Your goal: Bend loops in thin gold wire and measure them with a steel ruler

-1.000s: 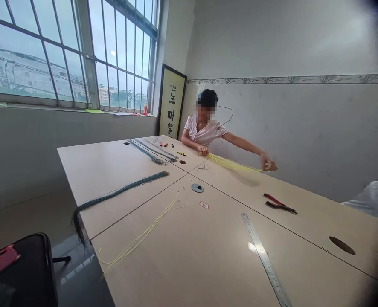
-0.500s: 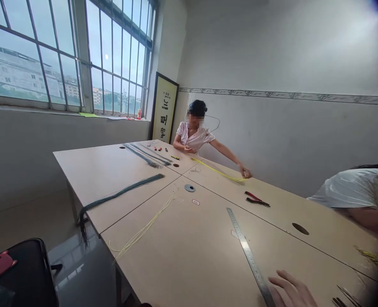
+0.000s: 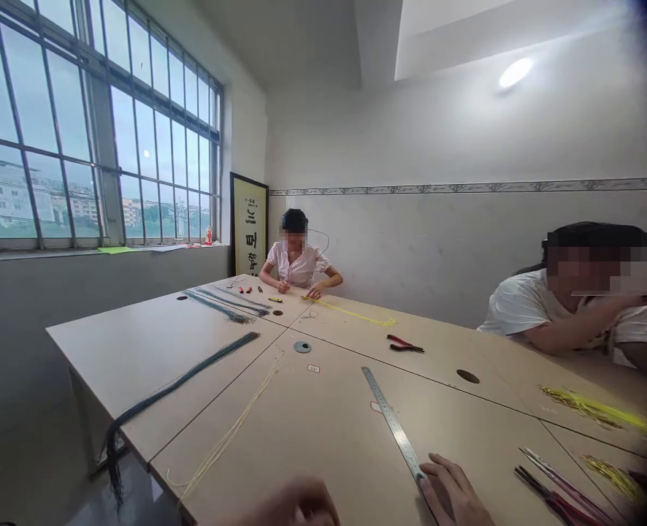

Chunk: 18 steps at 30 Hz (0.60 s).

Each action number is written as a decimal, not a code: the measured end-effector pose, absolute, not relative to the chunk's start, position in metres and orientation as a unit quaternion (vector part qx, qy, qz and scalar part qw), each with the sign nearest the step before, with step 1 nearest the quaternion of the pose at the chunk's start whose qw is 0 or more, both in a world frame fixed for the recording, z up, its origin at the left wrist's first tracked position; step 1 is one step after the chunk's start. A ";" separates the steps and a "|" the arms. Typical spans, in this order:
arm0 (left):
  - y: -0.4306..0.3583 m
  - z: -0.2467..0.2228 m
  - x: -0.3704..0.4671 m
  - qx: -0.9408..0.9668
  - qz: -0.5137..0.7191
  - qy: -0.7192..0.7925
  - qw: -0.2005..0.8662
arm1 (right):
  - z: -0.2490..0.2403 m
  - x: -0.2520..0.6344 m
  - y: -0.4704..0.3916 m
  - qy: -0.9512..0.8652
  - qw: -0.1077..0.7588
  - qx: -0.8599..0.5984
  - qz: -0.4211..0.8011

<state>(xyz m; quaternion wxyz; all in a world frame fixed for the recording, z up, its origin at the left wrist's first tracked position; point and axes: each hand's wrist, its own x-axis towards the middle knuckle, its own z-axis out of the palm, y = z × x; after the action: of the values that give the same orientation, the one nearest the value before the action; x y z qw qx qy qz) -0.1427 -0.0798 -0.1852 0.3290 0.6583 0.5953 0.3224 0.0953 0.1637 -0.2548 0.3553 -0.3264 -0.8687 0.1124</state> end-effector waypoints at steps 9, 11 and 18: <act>-0.096 -0.164 -0.241 0.502 0.351 0.788 0.066 | -0.252 0.090 0.153 -0.864 0.344 -0.334 0.151; -0.095 -0.166 -0.256 0.481 0.353 0.802 0.029 | -0.249 0.090 0.151 -0.867 0.337 -0.332 0.158; -0.063 -0.164 -0.305 0.402 0.320 0.857 -0.026 | -0.236 0.091 0.141 -0.874 0.316 -0.321 0.182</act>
<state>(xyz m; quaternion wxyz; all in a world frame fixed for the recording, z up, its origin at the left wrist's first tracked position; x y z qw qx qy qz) -0.3049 -0.0632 -0.1641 -0.0255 0.4023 0.8572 0.3205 0.0910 0.1414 -0.2357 0.3158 -0.3211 -0.8742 0.1818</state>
